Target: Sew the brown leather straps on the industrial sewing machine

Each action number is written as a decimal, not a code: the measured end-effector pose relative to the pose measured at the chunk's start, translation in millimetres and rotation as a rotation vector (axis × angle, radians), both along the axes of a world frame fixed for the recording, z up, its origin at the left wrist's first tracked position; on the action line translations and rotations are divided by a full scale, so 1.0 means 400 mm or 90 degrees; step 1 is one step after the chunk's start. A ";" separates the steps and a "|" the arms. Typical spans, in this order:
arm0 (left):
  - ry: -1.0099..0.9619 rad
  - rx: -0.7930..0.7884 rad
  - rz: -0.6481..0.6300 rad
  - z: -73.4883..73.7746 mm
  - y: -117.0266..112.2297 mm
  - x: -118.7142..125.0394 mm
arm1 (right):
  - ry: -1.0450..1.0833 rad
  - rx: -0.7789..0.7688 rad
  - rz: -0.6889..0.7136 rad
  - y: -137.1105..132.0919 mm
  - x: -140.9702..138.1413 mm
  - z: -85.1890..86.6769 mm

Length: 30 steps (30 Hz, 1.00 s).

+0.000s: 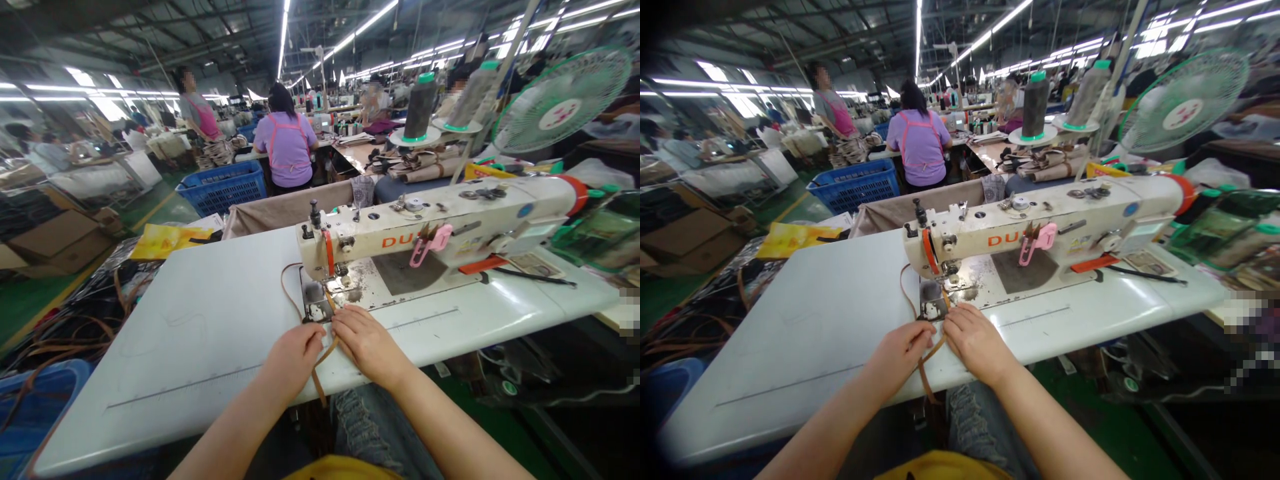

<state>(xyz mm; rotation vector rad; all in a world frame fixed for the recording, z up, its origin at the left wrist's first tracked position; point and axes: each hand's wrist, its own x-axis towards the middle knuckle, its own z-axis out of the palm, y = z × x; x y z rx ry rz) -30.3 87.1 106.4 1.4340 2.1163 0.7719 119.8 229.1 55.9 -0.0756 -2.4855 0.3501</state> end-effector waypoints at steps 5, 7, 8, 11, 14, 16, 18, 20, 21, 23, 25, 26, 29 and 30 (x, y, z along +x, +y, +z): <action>-0.094 -0.053 -0.056 0.050 -0.072 0.064 | -0.003 0.002 -0.001 -0.002 -0.004 0.000; -0.113 -0.073 -0.095 0.076 -0.096 0.087 | 0.003 0.009 -0.006 -0.004 -0.006 0.000; -0.112 -0.080 -0.124 0.089 -0.105 0.097 | 0.005 0.013 -0.009 -0.005 -0.007 0.000; -0.093 -0.109 -0.242 0.130 -0.122 0.120 | 0.006 0.024 -0.018 -0.012 -0.006 0.002; -0.108 -0.166 -0.374 0.163 -0.122 0.133 | -0.008 0.027 -0.029 -0.019 -0.001 0.005; -0.119 -0.185 -0.417 0.175 -0.119 0.137 | -0.016 0.027 -0.038 -0.023 0.004 0.006; -0.114 -0.192 -0.423 0.181 -0.118 0.139 | -0.020 0.026 -0.048 -0.026 0.008 0.006; -0.098 -0.199 -0.417 0.184 -0.122 0.142 | -0.019 0.025 -0.055 -0.029 0.011 0.007; -0.093 -0.202 -0.414 0.185 -0.125 0.143 | -0.017 0.024 -0.058 -0.030 0.012 0.007; -0.092 -0.196 -0.400 0.186 -0.132 0.146 | -0.009 0.021 -0.065 -0.032 0.012 0.006; -0.111 -0.175 -0.382 0.185 -0.140 0.148 | -0.005 0.020 -0.073 -0.032 0.012 0.005; -0.125 -0.162 -0.375 0.182 -0.145 0.149 | -0.005 0.020 -0.077 -0.032 0.011 0.005; -0.176 -0.142 -0.335 0.163 -0.160 0.148 | -0.005 0.021 -0.080 -0.032 0.011 0.005; -0.187 -0.142 -0.317 0.153 -0.166 0.146 | -0.003 0.021 -0.081 -0.032 0.012 0.005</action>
